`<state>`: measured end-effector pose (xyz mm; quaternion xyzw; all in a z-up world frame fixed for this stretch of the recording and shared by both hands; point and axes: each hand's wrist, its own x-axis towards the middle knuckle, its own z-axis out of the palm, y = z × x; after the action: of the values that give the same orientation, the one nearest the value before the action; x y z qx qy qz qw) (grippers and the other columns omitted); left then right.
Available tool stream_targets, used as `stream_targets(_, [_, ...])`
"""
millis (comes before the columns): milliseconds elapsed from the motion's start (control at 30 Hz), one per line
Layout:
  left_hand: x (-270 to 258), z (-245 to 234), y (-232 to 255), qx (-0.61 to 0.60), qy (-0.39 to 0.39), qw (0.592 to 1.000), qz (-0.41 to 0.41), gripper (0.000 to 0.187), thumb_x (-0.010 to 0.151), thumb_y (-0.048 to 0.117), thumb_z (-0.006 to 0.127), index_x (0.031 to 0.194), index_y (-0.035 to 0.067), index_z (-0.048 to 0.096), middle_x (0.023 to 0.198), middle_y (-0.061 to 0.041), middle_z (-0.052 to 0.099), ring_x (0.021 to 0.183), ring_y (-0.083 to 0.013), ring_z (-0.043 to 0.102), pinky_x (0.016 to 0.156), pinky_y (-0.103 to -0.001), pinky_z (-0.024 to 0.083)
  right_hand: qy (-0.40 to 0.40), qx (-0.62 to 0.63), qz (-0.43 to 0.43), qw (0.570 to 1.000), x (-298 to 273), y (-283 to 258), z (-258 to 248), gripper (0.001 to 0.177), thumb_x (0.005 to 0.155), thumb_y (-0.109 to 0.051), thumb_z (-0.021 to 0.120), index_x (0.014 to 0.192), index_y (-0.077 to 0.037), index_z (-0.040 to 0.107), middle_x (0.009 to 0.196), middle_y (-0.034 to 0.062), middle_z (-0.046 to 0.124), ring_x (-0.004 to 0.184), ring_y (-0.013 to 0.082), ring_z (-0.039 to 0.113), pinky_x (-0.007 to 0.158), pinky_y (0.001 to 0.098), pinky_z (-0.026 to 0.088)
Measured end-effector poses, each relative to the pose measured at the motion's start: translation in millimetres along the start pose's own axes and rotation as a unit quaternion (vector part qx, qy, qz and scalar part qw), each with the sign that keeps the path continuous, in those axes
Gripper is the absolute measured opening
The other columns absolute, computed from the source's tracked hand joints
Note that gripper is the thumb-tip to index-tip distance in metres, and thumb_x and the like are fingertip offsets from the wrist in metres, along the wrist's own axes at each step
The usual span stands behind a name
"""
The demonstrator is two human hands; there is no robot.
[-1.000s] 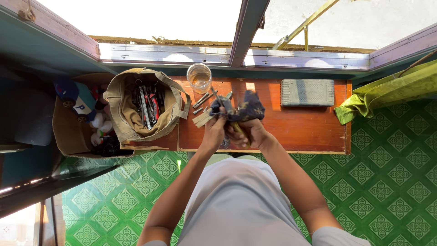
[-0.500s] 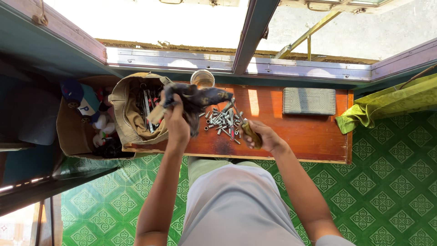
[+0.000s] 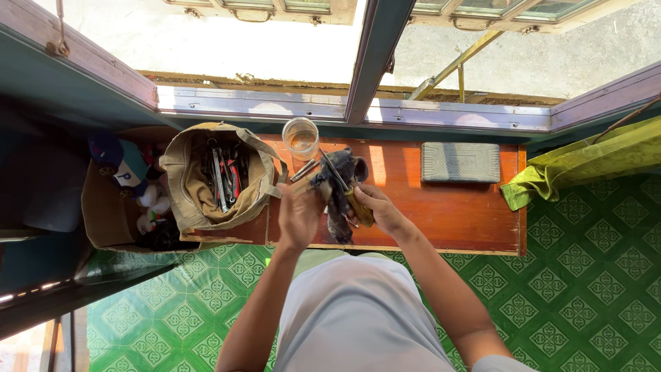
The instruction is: The person cleans hand tools and hardware by wiping wrenches, a screwdriver, a ratchet, and various metal bolts with a cloth.
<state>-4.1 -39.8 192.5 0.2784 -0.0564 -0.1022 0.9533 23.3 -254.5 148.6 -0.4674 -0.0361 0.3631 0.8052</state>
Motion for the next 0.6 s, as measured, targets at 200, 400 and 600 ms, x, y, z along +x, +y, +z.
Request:
stream_targets(200, [11.6,10.3,16.8,0.176,0.092,0.977,-0.072,0.056,0.107,0.032,0.059,0.145,-0.008,0.055,0.139,-0.012,0.065,0.121,-0.0150,0.063,0.107,-0.031,0.049,-0.036,0.007,-0.031,0.999,-5.8,-3.0,3.6,0.042,0.113,-0.041,0.043,0.111,-0.003,0.061,0.084,0.0066,0.064,0.066,0.0132,0.058,0.059,0.0260,0.046])
stream_targets(400, [15.9,22.2,-12.0,0.297,0.116,0.948,0.000,0.047,0.093,0.011,0.077,0.134,0.002,0.056,0.118,-0.003,0.066,0.105,-0.0090,0.064,0.091,-0.025,0.054,0.032,-0.056,0.005,0.998,-3.3,-10.9,20.2,0.039,0.103,-0.039,0.045,0.123,-0.008,0.060,0.082,0.0064,0.063,0.062,0.0135,0.057,0.055,0.0274,0.046])
stream_targets(600, [18.4,14.8,-2.5,0.313,0.170,0.935,-0.004,0.023,0.099,0.011,0.069,0.119,0.001,0.068,0.097,0.000,0.071,0.082,-0.0043,0.063,0.070,-0.022,0.054,-0.047,-0.048,-0.015,0.998,-3.9,-11.6,11.2,0.044,0.110,-0.043,0.050,0.116,-0.001,0.061,0.084,0.0059,0.061,0.066,0.0119,0.055,0.059,0.0261,0.045])
